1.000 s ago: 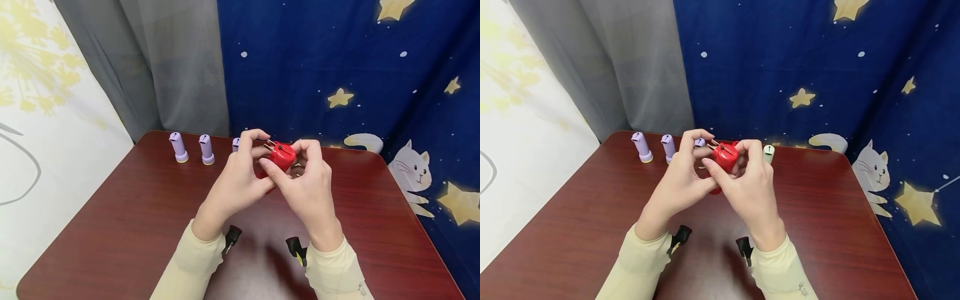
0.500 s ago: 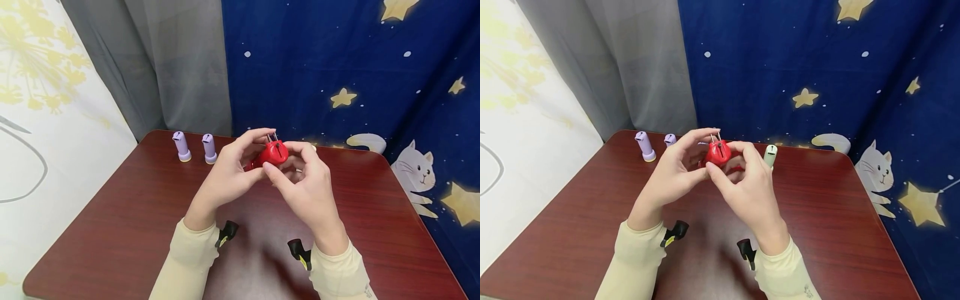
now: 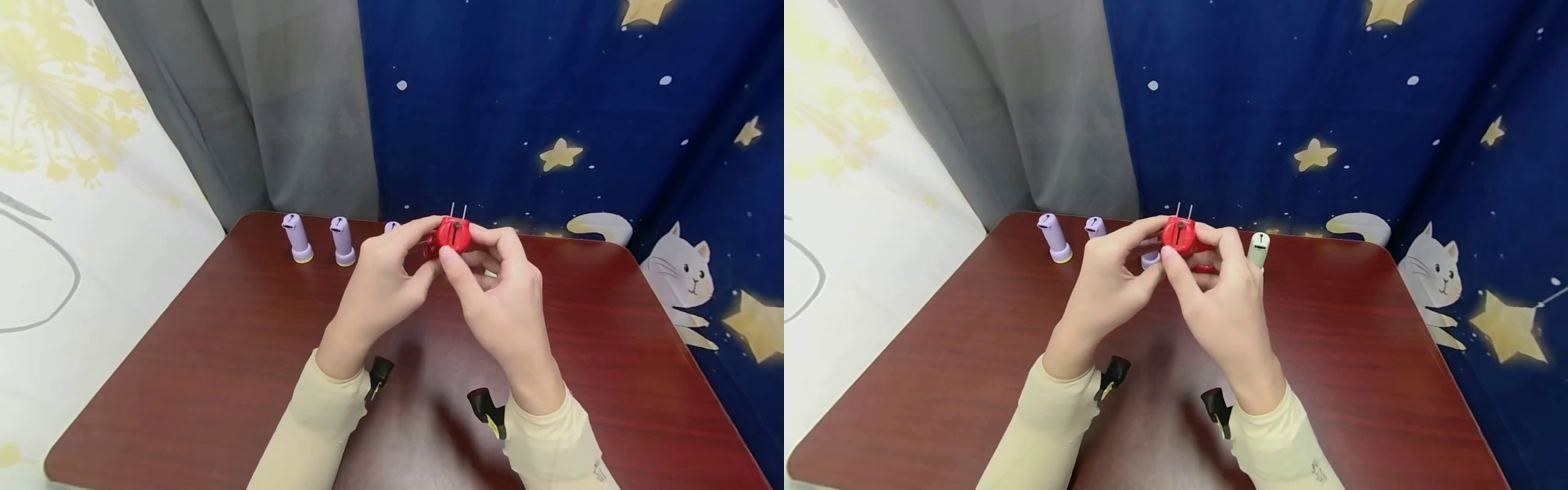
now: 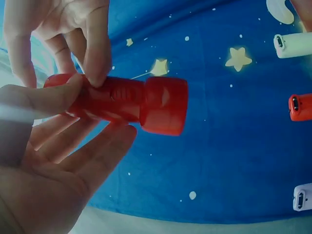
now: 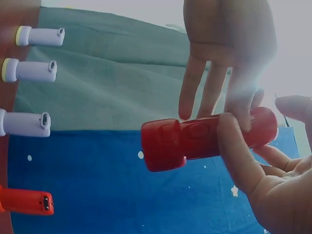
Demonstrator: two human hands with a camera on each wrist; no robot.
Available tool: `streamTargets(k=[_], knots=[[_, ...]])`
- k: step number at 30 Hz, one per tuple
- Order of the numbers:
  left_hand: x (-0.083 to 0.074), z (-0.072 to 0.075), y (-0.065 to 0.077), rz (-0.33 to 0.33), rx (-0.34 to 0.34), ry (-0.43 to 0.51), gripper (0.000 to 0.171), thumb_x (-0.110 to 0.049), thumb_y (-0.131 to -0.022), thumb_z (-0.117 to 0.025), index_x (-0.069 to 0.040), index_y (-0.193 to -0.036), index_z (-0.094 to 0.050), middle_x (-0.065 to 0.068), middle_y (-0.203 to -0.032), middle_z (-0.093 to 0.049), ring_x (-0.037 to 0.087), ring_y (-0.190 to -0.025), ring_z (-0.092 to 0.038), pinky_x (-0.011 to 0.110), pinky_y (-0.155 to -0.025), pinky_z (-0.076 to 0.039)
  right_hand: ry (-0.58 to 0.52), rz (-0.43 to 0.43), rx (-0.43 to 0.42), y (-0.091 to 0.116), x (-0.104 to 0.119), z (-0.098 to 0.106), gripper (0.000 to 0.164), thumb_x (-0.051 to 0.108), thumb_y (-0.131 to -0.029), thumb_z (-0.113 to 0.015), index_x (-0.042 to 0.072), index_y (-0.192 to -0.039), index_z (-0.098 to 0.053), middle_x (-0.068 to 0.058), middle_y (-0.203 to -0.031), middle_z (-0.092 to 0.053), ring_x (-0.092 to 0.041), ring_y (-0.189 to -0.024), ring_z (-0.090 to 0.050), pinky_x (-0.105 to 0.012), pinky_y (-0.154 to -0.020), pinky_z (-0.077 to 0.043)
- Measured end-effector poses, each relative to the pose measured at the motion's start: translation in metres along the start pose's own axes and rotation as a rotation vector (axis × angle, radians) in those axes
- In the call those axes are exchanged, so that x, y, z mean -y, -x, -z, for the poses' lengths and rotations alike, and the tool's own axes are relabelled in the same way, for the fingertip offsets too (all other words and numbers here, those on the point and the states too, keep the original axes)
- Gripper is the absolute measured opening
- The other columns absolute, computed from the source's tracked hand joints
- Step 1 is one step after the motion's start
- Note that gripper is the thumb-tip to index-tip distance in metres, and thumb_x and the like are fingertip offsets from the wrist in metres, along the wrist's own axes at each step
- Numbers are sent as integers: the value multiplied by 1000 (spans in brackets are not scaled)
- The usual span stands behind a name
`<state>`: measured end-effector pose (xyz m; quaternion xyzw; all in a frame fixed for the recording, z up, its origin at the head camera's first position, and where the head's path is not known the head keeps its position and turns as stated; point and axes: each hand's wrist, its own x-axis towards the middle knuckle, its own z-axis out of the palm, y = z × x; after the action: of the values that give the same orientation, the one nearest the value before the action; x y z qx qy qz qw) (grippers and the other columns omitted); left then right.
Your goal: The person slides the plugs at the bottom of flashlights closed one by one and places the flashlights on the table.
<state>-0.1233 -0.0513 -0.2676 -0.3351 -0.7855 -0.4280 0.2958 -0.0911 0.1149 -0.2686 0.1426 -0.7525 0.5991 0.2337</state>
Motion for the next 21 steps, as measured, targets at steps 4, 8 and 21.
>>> streamTargets(k=[4,8,21], knots=[[1,-1,1,-28,-3,-19,44,-4,-89,-84,1,-130,-71,13,-121,-79,20,-110,-77,28,-102,-61,-83,-43,19,-2,-1,2,27,8,-103,-67,-7,-124,-61,-15,-134,-72,0,-99,-75,-23,-84,-65],[2,-2,0,-46,2,-7,43,-5,-87,-84,0,-128,-71,12,-121,-78,19,-113,-75,27,-105,-58,-125,-63,28,-4,-1,4,21,3,-104,-62,-10,-120,-60,-16,-139,-70,-1,-105,-75,-25,-85,-65],[0,0,1,-56,28,-25,35,-3,-84,-86,1,-115,-70,14,-122,-75,24,-116,-73,30,-106,-58,-24,-96,41,-3,0,6,19,11,-104,-65,-3,-116,-63,-8,-136,-72,-1,-102,-74,-18,-90,-62]])
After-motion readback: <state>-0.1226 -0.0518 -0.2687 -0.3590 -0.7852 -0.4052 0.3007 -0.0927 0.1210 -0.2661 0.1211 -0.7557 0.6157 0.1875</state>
